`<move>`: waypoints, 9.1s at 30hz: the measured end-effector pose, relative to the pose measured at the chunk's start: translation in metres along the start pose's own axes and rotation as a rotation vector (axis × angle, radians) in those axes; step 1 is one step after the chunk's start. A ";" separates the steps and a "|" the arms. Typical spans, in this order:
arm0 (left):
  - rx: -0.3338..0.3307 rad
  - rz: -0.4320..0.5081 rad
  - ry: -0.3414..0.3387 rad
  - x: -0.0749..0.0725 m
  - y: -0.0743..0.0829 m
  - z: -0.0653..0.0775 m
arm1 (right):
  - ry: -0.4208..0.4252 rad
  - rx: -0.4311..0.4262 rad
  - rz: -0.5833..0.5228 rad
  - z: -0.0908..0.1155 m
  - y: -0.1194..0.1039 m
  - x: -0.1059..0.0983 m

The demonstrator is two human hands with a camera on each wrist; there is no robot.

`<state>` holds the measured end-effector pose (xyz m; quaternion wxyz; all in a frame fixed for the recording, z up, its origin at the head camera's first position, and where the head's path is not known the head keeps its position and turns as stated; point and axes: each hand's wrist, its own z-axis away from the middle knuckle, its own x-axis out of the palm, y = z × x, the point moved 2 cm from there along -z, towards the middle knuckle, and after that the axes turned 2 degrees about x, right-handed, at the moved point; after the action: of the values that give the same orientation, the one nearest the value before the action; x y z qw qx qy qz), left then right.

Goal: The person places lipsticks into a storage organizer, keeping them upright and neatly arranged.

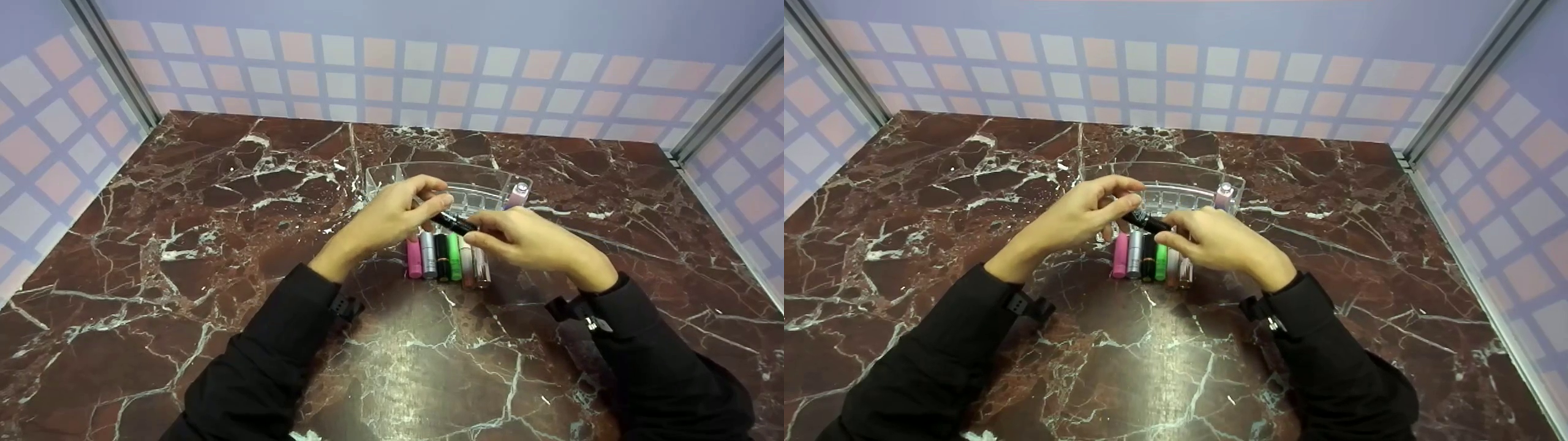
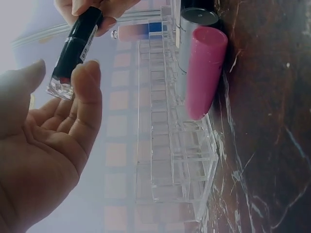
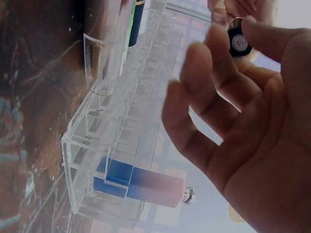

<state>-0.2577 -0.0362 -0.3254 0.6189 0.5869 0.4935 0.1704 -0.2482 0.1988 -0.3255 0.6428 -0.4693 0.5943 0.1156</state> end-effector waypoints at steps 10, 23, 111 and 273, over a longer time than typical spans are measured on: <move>-0.001 0.029 -0.023 -0.004 -0.006 0.000 | 0.068 0.056 0.024 -0.001 0.002 -0.003; 0.039 0.134 0.007 -0.006 -0.006 -0.003 | 0.041 0.051 0.025 -0.004 -0.004 0.003; -0.001 -0.210 0.484 -0.033 -0.016 -0.001 | -0.032 0.302 0.245 0.013 0.026 -0.014; -0.459 -0.614 -0.021 -0.030 -0.043 0.009 | -0.030 0.310 0.294 0.012 0.030 -0.010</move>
<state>-0.2802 -0.0758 -0.3530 0.7613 0.2599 0.5890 0.0772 -0.2639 0.2276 -0.3327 0.6922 -0.2716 0.6574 0.1222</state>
